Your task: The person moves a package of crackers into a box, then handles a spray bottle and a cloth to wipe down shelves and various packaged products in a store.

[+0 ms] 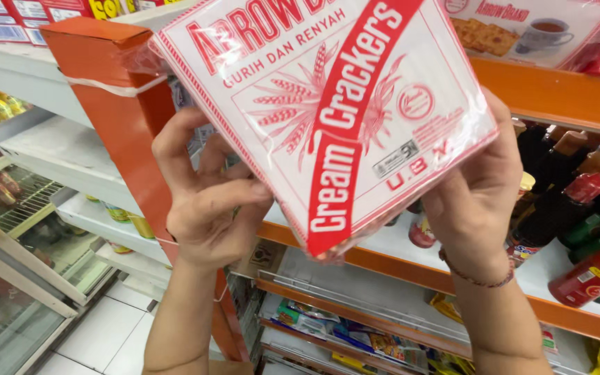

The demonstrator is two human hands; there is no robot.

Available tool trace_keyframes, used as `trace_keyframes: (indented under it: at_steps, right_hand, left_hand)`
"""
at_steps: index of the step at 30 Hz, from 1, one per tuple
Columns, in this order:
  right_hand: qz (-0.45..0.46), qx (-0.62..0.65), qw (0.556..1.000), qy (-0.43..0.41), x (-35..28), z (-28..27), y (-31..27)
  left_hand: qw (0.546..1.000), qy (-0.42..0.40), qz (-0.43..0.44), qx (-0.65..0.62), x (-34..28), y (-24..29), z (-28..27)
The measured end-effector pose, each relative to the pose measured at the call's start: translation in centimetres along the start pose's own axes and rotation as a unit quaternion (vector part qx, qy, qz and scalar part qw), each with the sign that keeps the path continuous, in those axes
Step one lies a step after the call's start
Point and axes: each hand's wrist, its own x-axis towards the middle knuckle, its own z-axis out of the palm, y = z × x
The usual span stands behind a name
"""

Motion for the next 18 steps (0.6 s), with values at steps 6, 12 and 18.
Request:
trace_keyframes:
  at_steps: [6, 12, 18]
  right_hand:
    - [0.040, 0.102, 0.994, -0.009, 4.5, 0.0, -0.8]
    - [-0.005, 0.032, 0.998, -0.051, 8.9, 0.6, -2.9]
    - [-0.153, -0.287, 0.945, -0.039, 11.1, -1.0, -4.3]
  left_hand:
    - [0.954, 0.055, 0.018, 0.295, 3.1, -0.3, -1.1]
    - [0.956, 0.106, 0.109, 0.251, 6.7, -2.3, -0.3]
    - [0.970, 0.184, 0.077, 0.141, 7.1, -3.3, 1.5]
